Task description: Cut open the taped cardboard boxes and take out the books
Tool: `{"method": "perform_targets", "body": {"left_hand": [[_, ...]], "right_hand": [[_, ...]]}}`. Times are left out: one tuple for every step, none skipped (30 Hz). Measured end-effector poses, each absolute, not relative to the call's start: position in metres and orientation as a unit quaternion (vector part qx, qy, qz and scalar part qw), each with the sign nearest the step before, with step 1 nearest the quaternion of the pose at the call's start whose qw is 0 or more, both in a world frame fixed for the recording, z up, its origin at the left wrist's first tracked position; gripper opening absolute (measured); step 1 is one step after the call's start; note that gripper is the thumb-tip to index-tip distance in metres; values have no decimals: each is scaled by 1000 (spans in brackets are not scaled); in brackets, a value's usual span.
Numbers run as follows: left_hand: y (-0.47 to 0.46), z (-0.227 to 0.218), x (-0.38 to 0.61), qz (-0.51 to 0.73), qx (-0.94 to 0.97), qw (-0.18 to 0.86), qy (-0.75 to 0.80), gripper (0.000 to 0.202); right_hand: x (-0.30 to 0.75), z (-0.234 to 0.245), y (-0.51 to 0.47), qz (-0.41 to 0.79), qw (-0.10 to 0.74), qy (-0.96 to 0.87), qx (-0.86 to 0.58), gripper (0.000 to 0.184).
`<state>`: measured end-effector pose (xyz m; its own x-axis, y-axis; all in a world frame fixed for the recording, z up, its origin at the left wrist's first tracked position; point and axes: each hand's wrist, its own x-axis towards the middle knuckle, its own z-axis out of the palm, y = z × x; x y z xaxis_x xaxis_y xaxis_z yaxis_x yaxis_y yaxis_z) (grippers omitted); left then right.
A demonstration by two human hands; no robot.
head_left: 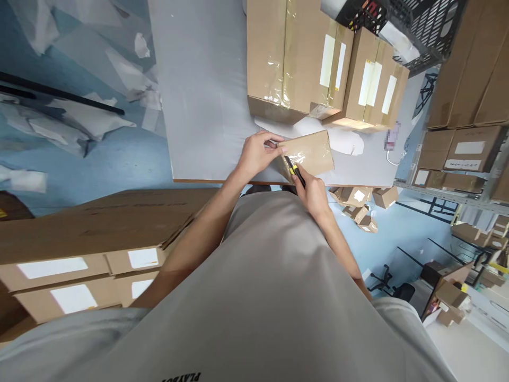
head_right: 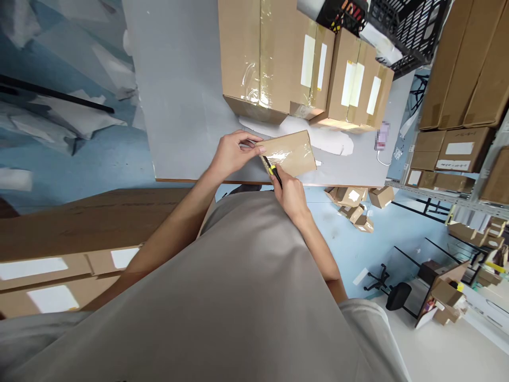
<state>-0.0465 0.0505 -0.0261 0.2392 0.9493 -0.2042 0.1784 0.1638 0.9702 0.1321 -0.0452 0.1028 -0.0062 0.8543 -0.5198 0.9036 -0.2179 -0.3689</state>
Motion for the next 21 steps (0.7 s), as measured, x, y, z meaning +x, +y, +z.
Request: {"method": "perform_targets", "body": {"left_hand": [[50,-25,-46,342,549,564,514,27],[50,-25,-46,342,548,564,514,27],[50,-25,-46,343,547,564,515,26],[50,-25,-45,343,547,563,516,26],[49,-25,-45,343,546,563,517,26],[49,-25,-44,342,545,562,519,26],[48,-26,-44,342,546,561,521,26],[48,-26,-44,341,546,559,522,26],[47,-26,-43,340,548,556,525,26],[47,-27,-43,339,549,553,527,26],[47,-26,-43,337,550,550,530,26],[47,-26,-43,335,551,547,534,26],[47,-26,-43,331,552,545,538,25],[47,-25,-43,327,552,543,541,25],[47,-25,-42,323,553,542,545,25],[47,-24,-42,320,553,542,547,25],[47,-24,-42,319,552,541,549,25],[47,-23,-42,319,550,541,550,25],[46,-23,-41,322,548,541,551,25],[46,-23,-41,324,545,542,552,25],[45,-24,-41,326,542,543,552,25]], "right_hand": [[132,104,-45,-337,38,626,702,55],[132,105,-45,-338,40,628,700,56],[131,105,-45,-338,43,629,698,56],[131,107,-45,-338,47,631,697,56],[130,108,-44,-336,52,631,697,56],[128,109,-42,-334,61,632,697,56],[127,111,-40,-332,71,632,697,56],[125,113,-38,-330,85,632,696,56],[122,116,-34,-328,100,632,695,56],[120,119,-31,-326,117,633,692,56],[117,122,-27,-325,135,633,690,55],[115,125,-24,-323,153,633,686,55],[112,129,-22,-321,170,633,684,54],[111,131,-21,-319,185,631,682,52],[109,134,-21,-319,199,629,680,51],[108,135,-23,-322,211,628,676,48],[107,136,-26,-326,221,627,672,46],[106,136,-29,-331,230,625,669,45],[104,135,-32,-335,236,623,667,45],[102,133,-35,-337,241,619,667,46],[100,131,-37,-336,246,614,670,48]]}}
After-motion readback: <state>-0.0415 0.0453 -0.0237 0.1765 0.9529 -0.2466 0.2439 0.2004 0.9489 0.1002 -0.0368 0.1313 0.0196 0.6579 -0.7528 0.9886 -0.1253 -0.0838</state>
